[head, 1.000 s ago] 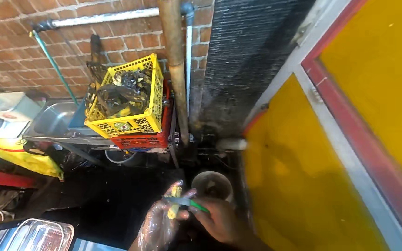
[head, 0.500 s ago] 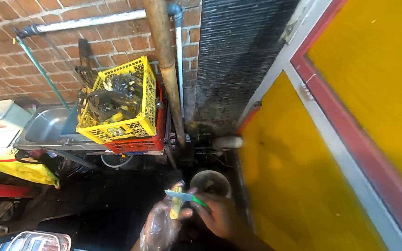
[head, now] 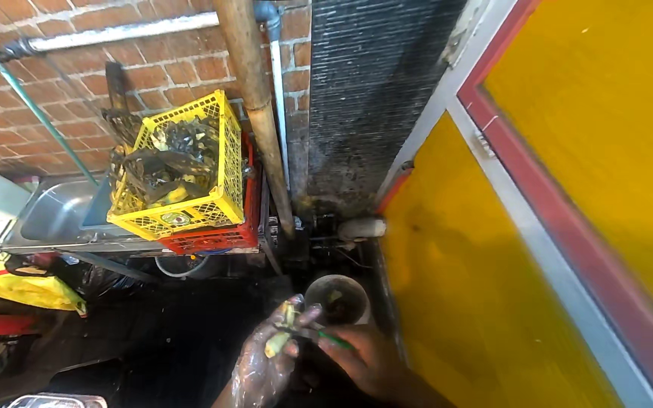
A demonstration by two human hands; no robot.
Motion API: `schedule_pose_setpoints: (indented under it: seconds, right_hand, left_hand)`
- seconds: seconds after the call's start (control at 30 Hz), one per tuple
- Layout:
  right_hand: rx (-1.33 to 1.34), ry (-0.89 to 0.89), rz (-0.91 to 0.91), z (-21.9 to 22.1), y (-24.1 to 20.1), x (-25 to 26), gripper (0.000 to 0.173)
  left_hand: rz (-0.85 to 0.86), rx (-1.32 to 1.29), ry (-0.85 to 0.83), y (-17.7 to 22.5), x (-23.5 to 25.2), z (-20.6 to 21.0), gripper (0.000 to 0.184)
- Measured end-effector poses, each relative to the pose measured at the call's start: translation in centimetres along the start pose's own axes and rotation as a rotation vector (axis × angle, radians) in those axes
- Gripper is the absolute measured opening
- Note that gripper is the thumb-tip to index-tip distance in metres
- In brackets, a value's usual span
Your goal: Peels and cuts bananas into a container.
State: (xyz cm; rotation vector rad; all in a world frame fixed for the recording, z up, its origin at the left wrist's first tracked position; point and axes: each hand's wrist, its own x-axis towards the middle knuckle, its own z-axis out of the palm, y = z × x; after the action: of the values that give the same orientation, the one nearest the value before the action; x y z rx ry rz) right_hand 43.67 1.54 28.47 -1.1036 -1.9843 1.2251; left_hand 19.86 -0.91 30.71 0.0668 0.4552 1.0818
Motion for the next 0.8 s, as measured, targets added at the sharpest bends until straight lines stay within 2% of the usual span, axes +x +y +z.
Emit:
schedule_pose_setpoints:
  seconds: [0.1,0.27,0.47,0.53,0.67,0.73,0.8]
  right_hand:
    - [0.022,-0.057,0.01,0.3,-0.4,-0.3,0.042]
    - [0.035,-0.001,-0.029,1.6,-0.3,-0.4,0.041]
    - [0.039,0.065,-0.112,2.2,-0.1,0.0,0.036]
    - [0.041,0.061,-0.135,2.3,-0.1,0.1,0.035]
    - [0.172,0.118,-0.175,2.2,-0.2,0.5,0.033]
    - [0.236,0.197,-0.131,1.6,-0.7,1.2,0.033]
    - [0.238,0.238,-0.073,1.2,-1.0,2.0,0.032]
  left_hand:
    - [-0.023,0.09,0.06,0.1,0.2,0.5,0.046]
    - [-0.045,0.072,0.099,0.1,0.6,0.6,0.043]
    - [-0.051,0.112,-0.027,-0.2,0.8,0.8,0.049]
    - [-0.023,0.133,-0.043,-0.4,0.9,0.6,0.046]
    - [0.019,0.191,0.034,-0.5,1.0,0.0,0.04]
    - [0.059,0.337,0.132,-0.5,0.8,0.3,0.042]
    - [0.087,0.37,0.201,-0.5,0.9,0.3,0.046]
